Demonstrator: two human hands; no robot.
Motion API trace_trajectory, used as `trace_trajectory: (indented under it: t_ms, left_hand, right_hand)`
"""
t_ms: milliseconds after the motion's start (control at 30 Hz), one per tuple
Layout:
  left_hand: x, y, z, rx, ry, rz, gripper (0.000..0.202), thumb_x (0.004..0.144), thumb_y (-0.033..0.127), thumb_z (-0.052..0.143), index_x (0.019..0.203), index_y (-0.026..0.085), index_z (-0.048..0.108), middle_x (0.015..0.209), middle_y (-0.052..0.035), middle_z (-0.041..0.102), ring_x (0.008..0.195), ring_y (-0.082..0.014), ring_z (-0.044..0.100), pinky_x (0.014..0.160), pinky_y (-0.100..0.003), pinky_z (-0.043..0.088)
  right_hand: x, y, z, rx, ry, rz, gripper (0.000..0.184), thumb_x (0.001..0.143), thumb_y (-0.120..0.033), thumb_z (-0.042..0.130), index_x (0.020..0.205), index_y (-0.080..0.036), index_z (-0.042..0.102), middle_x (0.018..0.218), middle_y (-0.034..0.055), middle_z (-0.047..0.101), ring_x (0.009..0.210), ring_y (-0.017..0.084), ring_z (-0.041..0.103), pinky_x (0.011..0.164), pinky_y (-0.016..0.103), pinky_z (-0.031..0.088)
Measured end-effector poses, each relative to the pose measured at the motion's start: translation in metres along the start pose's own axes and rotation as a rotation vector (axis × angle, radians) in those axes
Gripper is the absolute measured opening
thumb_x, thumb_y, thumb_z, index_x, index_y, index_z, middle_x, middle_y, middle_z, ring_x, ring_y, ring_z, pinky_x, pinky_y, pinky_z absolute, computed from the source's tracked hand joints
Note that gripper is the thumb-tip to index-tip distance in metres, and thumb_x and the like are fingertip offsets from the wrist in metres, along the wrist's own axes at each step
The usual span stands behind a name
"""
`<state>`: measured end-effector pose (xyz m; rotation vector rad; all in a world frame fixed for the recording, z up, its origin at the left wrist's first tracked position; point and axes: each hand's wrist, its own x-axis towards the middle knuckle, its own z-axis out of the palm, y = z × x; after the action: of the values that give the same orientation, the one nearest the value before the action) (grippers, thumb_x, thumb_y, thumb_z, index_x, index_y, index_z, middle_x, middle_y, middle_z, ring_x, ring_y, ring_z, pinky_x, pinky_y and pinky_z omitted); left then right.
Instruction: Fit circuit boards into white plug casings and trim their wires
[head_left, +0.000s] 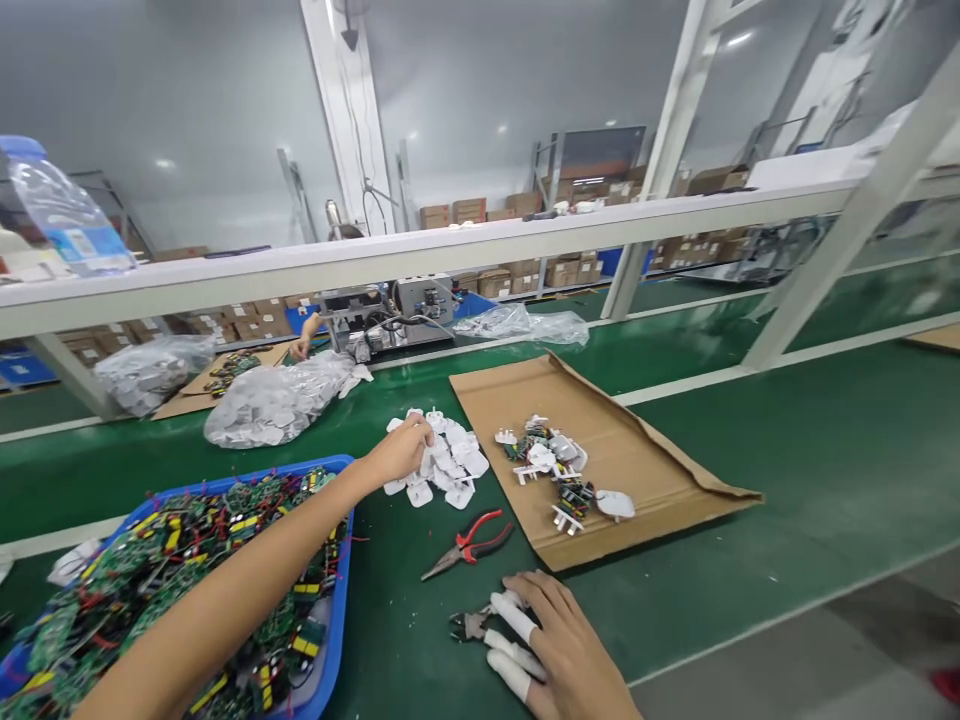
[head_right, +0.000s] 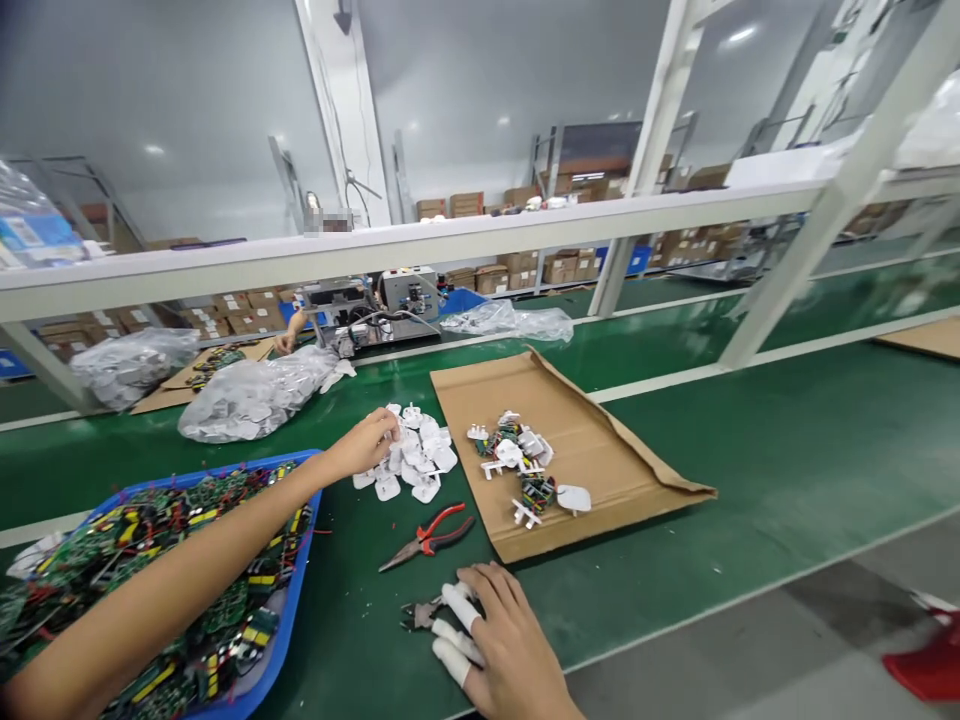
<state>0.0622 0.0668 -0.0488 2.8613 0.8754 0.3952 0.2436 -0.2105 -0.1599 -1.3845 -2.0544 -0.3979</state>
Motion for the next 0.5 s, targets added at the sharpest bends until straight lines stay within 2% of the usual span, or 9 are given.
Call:
trace_trajectory:
  t_ms: [100,167,267,367,433,500]
  left_hand:
    - [0.023,0.004,0.007,0.046,-0.016,-0.03,0.026,0.085,0.005,0.052,0.105,0.016,0.064,0.112,-0.0131,0.061,0.101,-0.0278,0.064,0.092,-0.042,0.051]
    - [0.033,0.017,0.017,0.056,-0.038,-0.009,0.022,0.089,0.011,0.054,0.107,0.016,0.065,0.114,-0.0148,0.062,0.107,-0.0305,0.062,0.096,-0.045,0.05]
    - [0.045,0.052,0.041,0.029,-0.095,0.092,0.018,0.092,0.023,0.057,0.106,0.017,0.068,0.113,-0.0135,0.066,0.112,-0.0299,0.061,0.099,-0.042,0.049]
    - [0.058,0.095,0.062,-0.007,-0.132,0.172,0.016,0.089,0.025,0.065,0.1,0.015,0.071,0.107,-0.0145,0.069,0.109,-0.0319,0.063,0.097,-0.044,0.051]
    - [0.065,0.12,0.063,-0.031,-0.125,0.183,0.011,0.088,0.019,0.064,0.093,0.013,0.072,0.101,-0.016,0.071,0.104,-0.0323,0.065,0.094,-0.045,0.052]
    - [0.065,0.134,0.05,-0.058,-0.097,0.168,0.013,0.091,0.013,0.059,0.088,0.013,0.072,0.096,-0.0148,0.072,0.098,-0.0288,0.067,0.09,-0.044,0.054]
  right_hand:
    - [0.0,-0.002,0.0,0.036,0.001,0.032,0.041,0.086,-0.029,0.07,0.125,-0.024,0.059,0.122,0.0113,0.067,0.114,0.028,0.062,0.098,0.045,0.053]
    - [0.002,-0.004,-0.001,0.067,-0.004,0.049,0.042,0.086,-0.031,0.07,0.126,-0.024,0.058,0.12,0.0107,0.067,0.114,0.027,0.062,0.098,0.043,0.053]
    - [0.005,-0.005,-0.002,0.1,-0.044,0.076,0.046,0.086,-0.032,0.071,0.129,-0.025,0.056,0.118,0.01,0.068,0.111,0.026,0.062,0.097,0.042,0.052]
    - [0.003,-0.002,-0.003,0.098,-0.091,0.086,0.06,0.083,-0.035,0.074,0.138,-0.024,0.051,0.124,0.0115,0.066,0.113,0.027,0.062,0.098,0.043,0.051]
    - [-0.003,0.002,-0.003,0.071,-0.109,0.066,0.07,0.083,-0.038,0.074,0.145,-0.024,0.045,0.131,0.0131,0.064,0.118,0.029,0.06,0.098,0.044,0.052]
    - [-0.013,0.007,0.0,0.056,-0.078,0.004,0.07,0.087,-0.041,0.069,0.149,-0.026,0.041,0.132,0.0122,0.064,0.117,0.03,0.063,0.094,0.044,0.055]
